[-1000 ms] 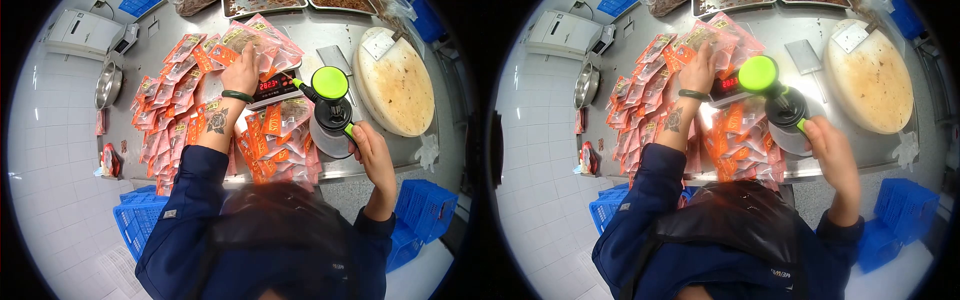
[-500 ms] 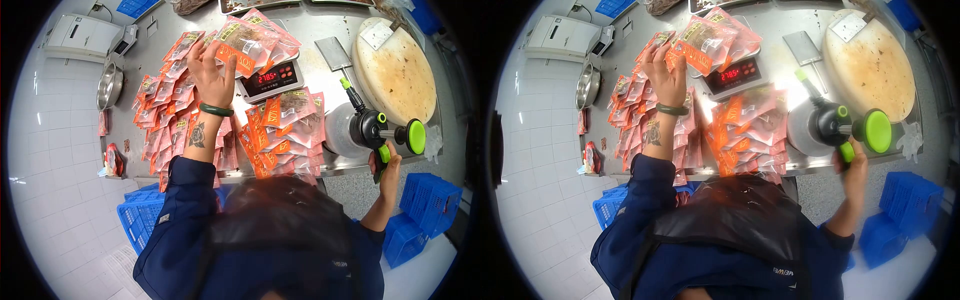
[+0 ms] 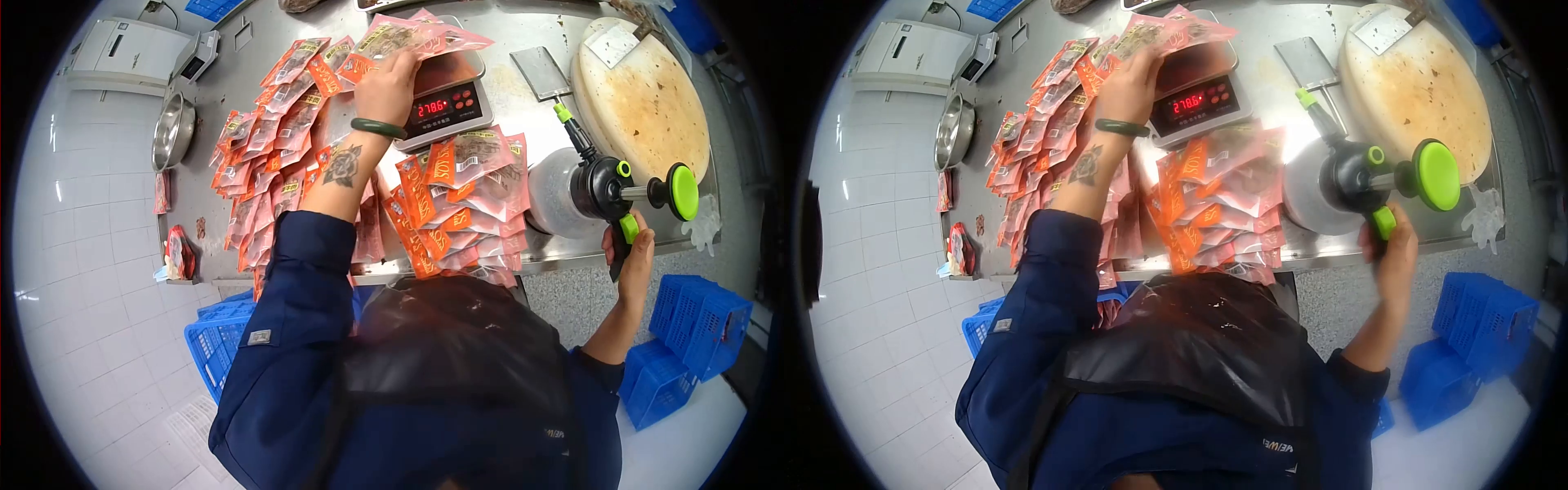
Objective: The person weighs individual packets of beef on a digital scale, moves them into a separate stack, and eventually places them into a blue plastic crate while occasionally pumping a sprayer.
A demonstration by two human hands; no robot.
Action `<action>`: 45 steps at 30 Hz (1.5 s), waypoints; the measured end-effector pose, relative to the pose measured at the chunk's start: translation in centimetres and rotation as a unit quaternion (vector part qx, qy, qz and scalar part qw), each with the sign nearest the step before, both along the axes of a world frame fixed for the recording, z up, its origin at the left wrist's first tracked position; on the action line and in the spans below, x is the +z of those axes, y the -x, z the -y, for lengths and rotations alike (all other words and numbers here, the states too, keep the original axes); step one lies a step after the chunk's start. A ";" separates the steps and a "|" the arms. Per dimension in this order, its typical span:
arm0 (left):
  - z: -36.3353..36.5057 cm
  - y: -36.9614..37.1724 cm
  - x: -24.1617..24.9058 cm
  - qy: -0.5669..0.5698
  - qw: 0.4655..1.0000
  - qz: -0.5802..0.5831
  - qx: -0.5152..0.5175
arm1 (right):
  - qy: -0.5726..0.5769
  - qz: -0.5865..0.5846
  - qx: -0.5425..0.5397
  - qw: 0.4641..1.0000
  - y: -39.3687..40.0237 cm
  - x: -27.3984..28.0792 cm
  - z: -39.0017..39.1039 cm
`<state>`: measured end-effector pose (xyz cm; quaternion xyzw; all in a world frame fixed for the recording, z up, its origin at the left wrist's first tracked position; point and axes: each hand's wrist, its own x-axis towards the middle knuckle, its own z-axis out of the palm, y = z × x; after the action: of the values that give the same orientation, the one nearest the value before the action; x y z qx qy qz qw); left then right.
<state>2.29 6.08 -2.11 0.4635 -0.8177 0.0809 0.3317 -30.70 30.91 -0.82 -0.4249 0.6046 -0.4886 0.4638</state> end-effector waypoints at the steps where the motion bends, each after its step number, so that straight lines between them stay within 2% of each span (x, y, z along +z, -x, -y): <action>1: -1.2 -0.4 0.8 -0.003 1.000 -0.008 -0.028 | 0.002 -0.004 -0.008 1.000 -0.1 0.0 -0.1; 3: -6.0 -0.6 1.8 -0.114 0.989 -0.019 -0.096 | 0.006 -0.009 -0.011 1.000 0.2 -0.2 0.0; 4: -8.4 -1.0 1.8 -0.165 0.975 0.027 -0.150 | 0.004 0.001 -0.015 1.000 0.6 -0.6 -0.2; 5: -10.4 -1.4 2.0 -0.268 0.938 0.107 -0.193 | 0.001 0.013 -0.016 1.000 0.8 -1.2 -0.4; 6: -11.3 -1.9 1.2 -0.346 0.891 0.100 -0.277 | -0.009 -0.004 -0.082 0.997 0.6 -1.7 -0.7; 7: -11.8 -2.3 0.8 -0.365 0.860 0.059 -0.352 | -0.015 0.002 -0.112 0.994 0.2 -1.8 -0.8; 8: -11.0 -2.9 0.9 -0.368 0.849 0.011 -0.380 | -0.021 0.006 -0.142 0.990 0.0 -1.8 -0.8; 9: -9.9 -3.4 1.3 -0.369 0.834 -0.039 -0.409 | -0.028 0.002 -0.106 0.994 0.1 -1.1 -0.7; 10: -8.2 -4.3 1.8 -0.435 0.810 -0.161 -0.360 | -0.026 0.001 -0.101 0.995 0.2 -1.2 -0.7; 11: -5.3 -6.2 0.4 -0.415 0.860 -0.161 -0.247 | -0.029 -0.003 -0.114 0.993 0.3 -1.4 -0.8; 12: -2.5 -7.8 -0.1 -0.330 0.922 -0.165 -0.114 | -0.032 -0.008 -0.129 0.991 0.3 -1.5 -1.0; 13: 0.6 -9.7 -1.3 -0.299 0.930 -0.216 -0.009 | -0.039 -0.002 -0.152 0.988 0.2 -1.5 -0.9; 15: 7.4 -14.3 -6.7 -0.155 0.974 -0.029 0.162 | -0.036 -0.006 -0.109 0.993 0.7 -1.2 -1.0; 16: 8.8 -14.9 -8.0 -0.186 0.960 0.031 0.208 | -0.030 -0.008 -0.069 0.997 0.8 -1.0 -0.9; 17: 9.9 -15.1 -8.6 -0.218 0.939 0.090 0.251 | -0.031 -0.018 -0.084 0.996 0.4 -0.8 -0.8; 18: 10.7 -14.9 -8.8 -0.287 0.908 0.160 0.260 | -0.029 -0.021 -0.088 0.995 0.5 -0.7 -1.0; 20: 12.2 -15.2 -10.9 -0.257 0.894 0.283 0.234 | -0.051 -0.015 -0.082 0.995 0.9 -0.9 -1.2; 21: 13.3 -16.6 -13.2 -0.151 0.920 0.307 0.192 | -0.048 -0.019 -0.087 0.995 1.1 -1.1 -1.5; 23: 15.7 -16.4 -11.1 -0.296 0.899 0.255 0.197 | -0.045 -0.002 -0.086 0.995 1.4 -1.6 -1.9; 24: 17.6 -16.7 -10.1 -0.354 0.892 0.171 0.220 | -0.047 -0.004 -0.090 0.995 1.5 -1.7 -1.8; 26: 19.2 -16.8 -6.4 -0.295 0.923 0.061 0.240 | -0.069 0.003 -0.108 0.992 1.8 -1.7 -2.4; 28: 20.8 -17.4 -3.3 -0.210 0.956 0.000 0.207 | -0.082 0.011 -0.128 0.988 1.5 -1.7 -2.5; 30: 18.5 -14.5 2.0 -0.183 0.960 -0.132 0.166 | -0.084 0.019 -0.150 0.985 1.3 -1.6 -2.1; 31: 16.8 -12.9 3.6 -0.094 0.979 -0.142 0.113 | -0.083 0.025 -0.117 0.989 1.3 -1.3 -1.8; 33: 13.0 -8.6 6.3 -0.240 0.952 -0.148 0.122 | -0.080 0.029 -0.084 0.993 1.5 -1.0 -1.6; 34: 11.1 -6.5 6.5 -0.162 0.982 -0.047 0.085 | -0.084 0.023 -0.063 0.994 1.6 -0.9 -1.4; 36: 8.4 -2.5 5.7 -0.170 0.984 0.039 0.038 | -0.089 0.038 -0.064 0.993 1.8 -1.4 -1.7; 38: 6.9 0.8 3.0 -0.197 0.977 0.083 0.019 | -0.063 0.046 -0.054 0.995 1.2 -1.0 -1.5; 40: 5.3 3.4 1.7 -0.218 0.973 0.077 0.008 | -0.022 0.047 0.011 0.999 0.9 0.0 -0.6; 42: 4.8 4.7 1.8 -0.208 0.973 0.095 0.009 | -0.036 0.003 0.017 0.999 -0.3 1.9 0.8; 45: 4.6 5.5 1.7 -0.223 0.973 0.030 0.042 | -0.074 -0.053 0.078 0.993 -0.8 4.3 3.6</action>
<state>-3.19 1.53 -0.38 0.5572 -0.8043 -0.0761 0.1918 -29.90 27.31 3.51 -0.4603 0.6281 -0.3815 0.4981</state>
